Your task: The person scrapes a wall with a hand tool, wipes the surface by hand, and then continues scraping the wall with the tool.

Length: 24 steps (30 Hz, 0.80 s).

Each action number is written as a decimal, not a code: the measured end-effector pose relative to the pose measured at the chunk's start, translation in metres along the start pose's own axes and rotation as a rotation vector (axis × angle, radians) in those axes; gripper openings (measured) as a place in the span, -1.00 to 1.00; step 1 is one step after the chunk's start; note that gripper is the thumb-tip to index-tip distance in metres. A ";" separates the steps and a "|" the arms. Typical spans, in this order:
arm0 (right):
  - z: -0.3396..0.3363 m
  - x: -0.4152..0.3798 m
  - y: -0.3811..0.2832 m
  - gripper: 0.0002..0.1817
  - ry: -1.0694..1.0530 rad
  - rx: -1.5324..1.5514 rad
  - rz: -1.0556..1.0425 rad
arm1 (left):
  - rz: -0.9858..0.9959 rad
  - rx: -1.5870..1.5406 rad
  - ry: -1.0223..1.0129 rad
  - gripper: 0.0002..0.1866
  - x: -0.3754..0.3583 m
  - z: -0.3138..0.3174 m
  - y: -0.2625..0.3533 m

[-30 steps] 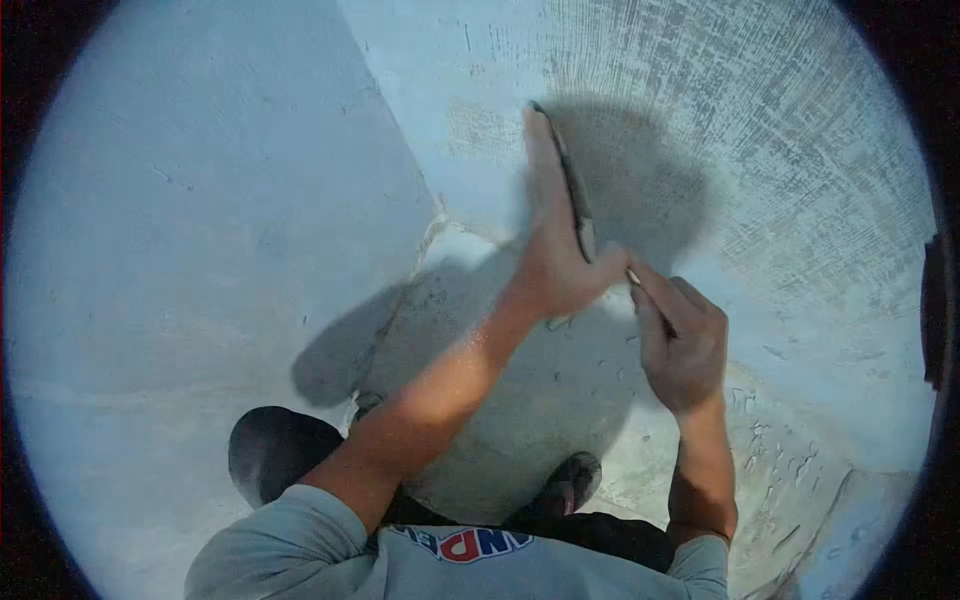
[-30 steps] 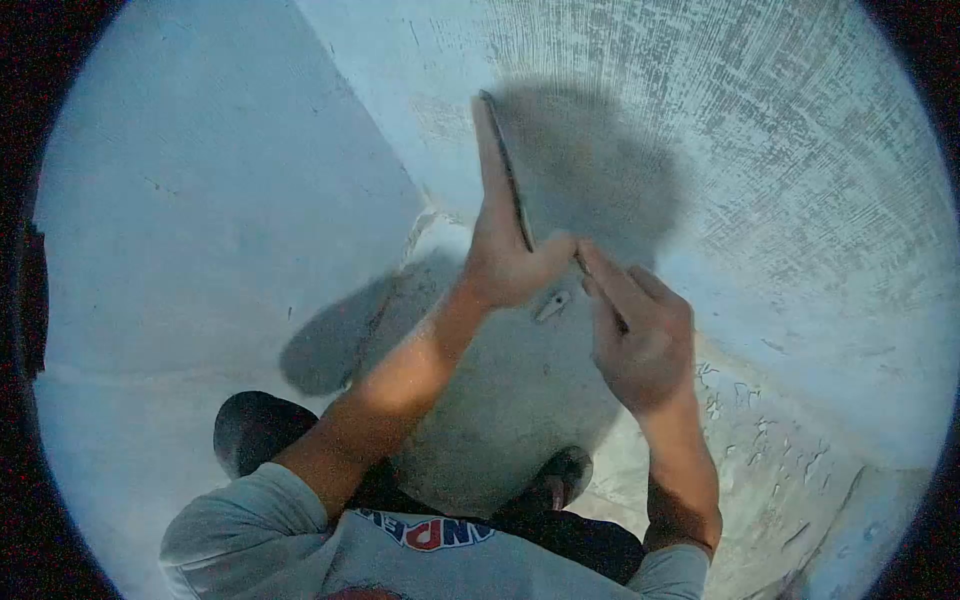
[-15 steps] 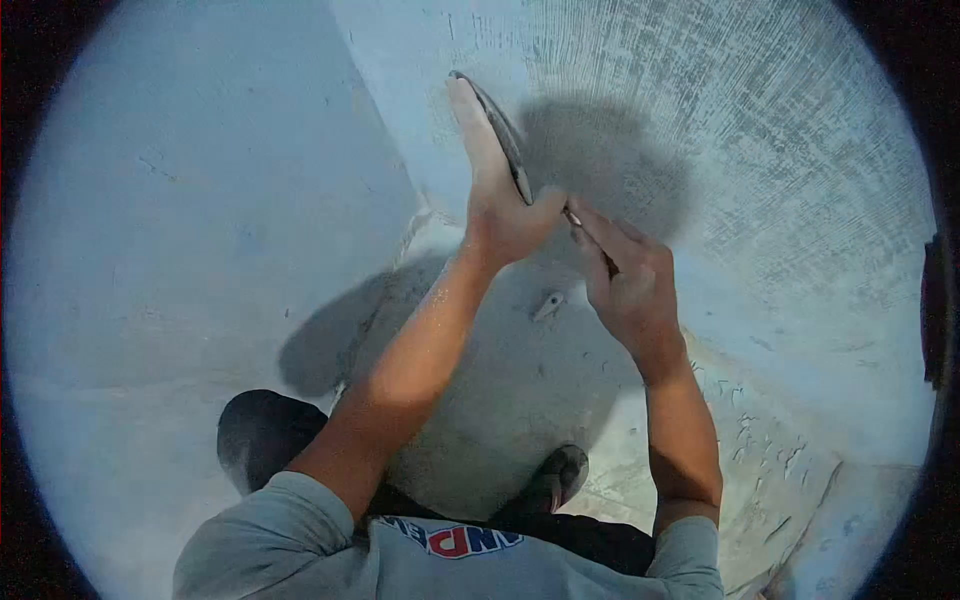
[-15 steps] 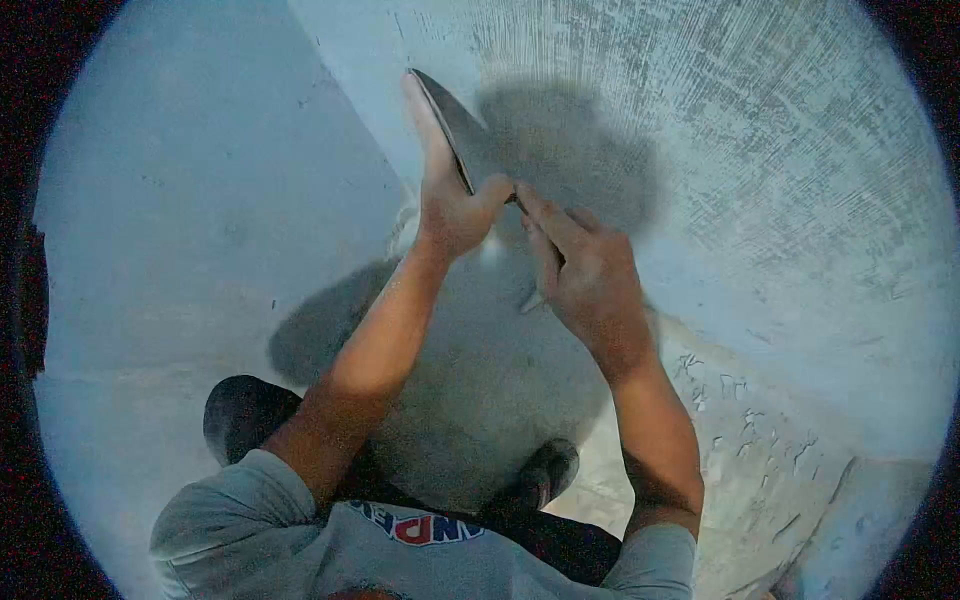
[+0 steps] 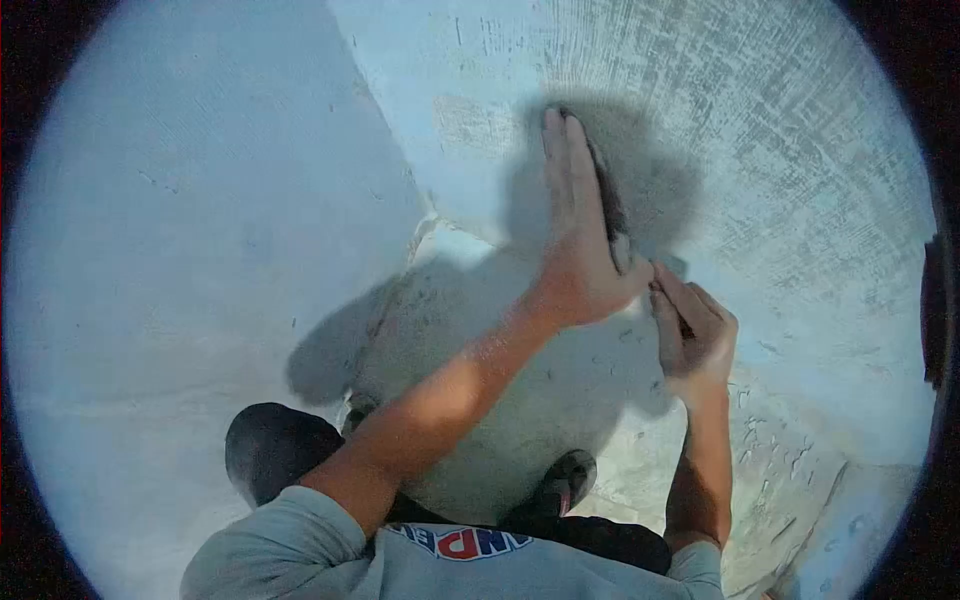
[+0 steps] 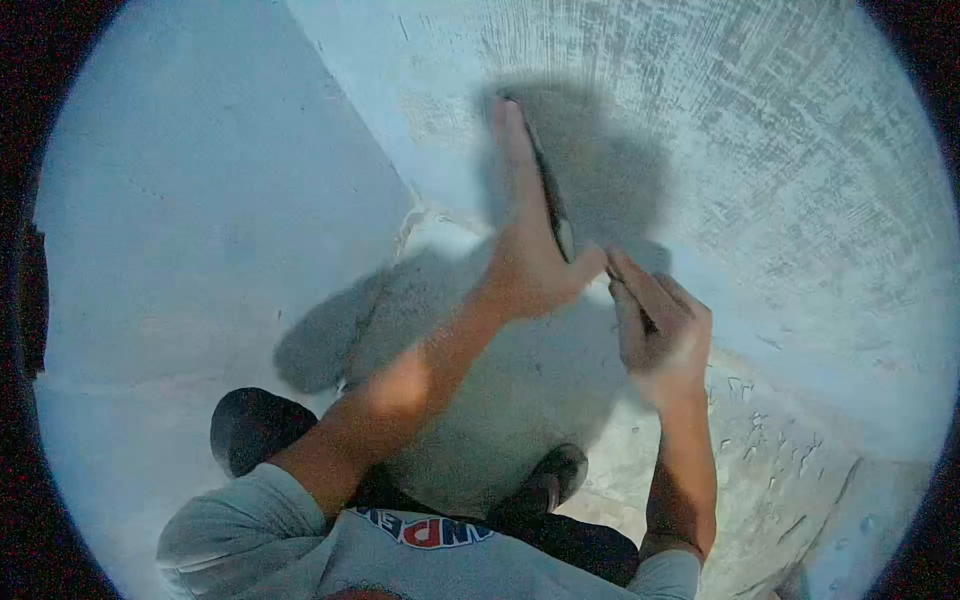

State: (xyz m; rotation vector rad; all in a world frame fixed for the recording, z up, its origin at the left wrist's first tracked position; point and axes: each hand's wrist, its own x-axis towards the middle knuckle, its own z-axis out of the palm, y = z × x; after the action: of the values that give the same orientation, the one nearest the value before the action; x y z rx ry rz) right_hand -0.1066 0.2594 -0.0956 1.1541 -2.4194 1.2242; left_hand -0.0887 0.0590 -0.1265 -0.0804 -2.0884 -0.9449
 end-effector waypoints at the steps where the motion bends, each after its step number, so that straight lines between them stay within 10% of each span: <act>1: 0.008 0.002 0.002 -0.63 0.012 0.019 -0.028 | -0.014 -0.007 -0.003 0.43 0.000 0.003 0.003; 24: 0.006 -0.005 0.007 -0.59 0.002 0.019 -0.013 | -0.027 -0.162 -0.027 0.49 -0.010 0.007 -0.016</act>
State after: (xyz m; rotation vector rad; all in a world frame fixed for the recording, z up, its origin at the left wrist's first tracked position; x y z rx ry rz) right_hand -0.1072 0.2602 -0.1061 1.1707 -2.4001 1.2471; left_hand -0.0927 0.0551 -0.1457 -0.1495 -2.0385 -1.1344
